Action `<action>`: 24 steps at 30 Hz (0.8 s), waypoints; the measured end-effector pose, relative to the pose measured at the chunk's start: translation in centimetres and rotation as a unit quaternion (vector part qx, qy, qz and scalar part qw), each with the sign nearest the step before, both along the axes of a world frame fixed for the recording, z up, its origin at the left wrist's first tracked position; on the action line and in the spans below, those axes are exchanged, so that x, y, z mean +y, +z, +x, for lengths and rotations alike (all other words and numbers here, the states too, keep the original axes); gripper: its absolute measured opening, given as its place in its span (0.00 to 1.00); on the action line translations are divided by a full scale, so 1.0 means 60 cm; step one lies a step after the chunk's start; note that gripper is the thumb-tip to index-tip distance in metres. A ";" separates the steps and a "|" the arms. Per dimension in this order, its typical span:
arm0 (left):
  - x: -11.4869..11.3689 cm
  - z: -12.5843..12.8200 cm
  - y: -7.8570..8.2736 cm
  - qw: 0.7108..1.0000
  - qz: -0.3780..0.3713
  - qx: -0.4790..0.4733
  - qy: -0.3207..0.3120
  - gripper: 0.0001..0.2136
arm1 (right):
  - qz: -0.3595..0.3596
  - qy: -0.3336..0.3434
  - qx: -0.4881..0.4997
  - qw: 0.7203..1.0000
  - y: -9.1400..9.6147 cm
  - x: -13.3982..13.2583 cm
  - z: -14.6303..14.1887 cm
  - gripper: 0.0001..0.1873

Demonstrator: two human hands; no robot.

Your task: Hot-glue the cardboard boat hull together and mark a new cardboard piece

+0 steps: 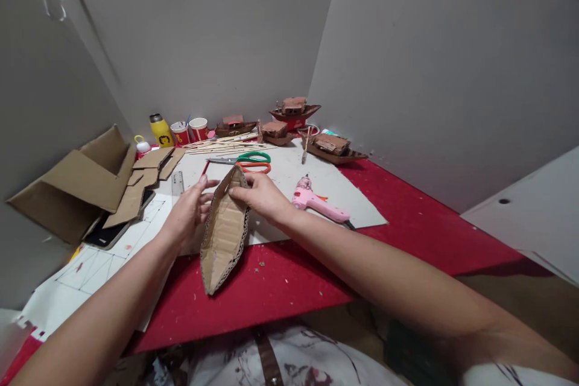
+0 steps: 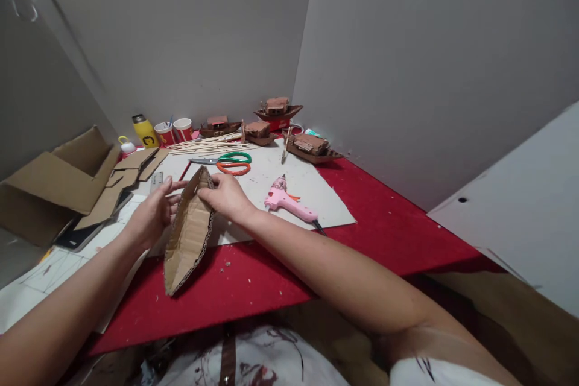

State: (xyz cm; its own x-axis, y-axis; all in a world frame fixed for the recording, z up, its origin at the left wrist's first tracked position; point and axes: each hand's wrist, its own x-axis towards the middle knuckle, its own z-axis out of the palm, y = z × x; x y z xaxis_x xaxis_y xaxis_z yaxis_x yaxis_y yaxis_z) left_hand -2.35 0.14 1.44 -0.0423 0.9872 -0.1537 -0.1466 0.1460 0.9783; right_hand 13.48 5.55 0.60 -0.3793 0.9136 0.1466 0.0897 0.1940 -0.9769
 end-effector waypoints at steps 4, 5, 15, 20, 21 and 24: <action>-0.011 0.027 -0.010 0.987 -0.064 -0.123 -0.083 0.21 | 0.005 0.020 0.003 1.000 0.016 -0.005 0.003 0.05; -0.014 0.033 -0.011 0.987 -0.054 -0.131 -0.079 0.20 | 0.008 0.025 0.001 1.000 0.020 -0.006 0.003 0.06; -0.026 0.045 -0.018 0.990 0.083 -0.058 0.095 0.14 | 0.049 -0.004 -0.048 0.998 0.028 -0.027 0.024 0.22; -0.036 0.053 -0.019 0.987 0.091 -0.073 0.109 0.13 | 0.069 -0.008 -0.078 0.995 0.013 -0.038 0.023 0.15; -0.039 0.055 -0.019 0.989 0.092 -0.071 0.091 0.13 | 0.080 -0.009 -0.077 0.994 0.012 -0.039 0.022 0.12; -0.041 0.053 -0.022 0.992 0.108 -0.020 0.066 0.13 | 0.098 0.002 -0.054 0.994 0.012 -0.041 0.020 0.06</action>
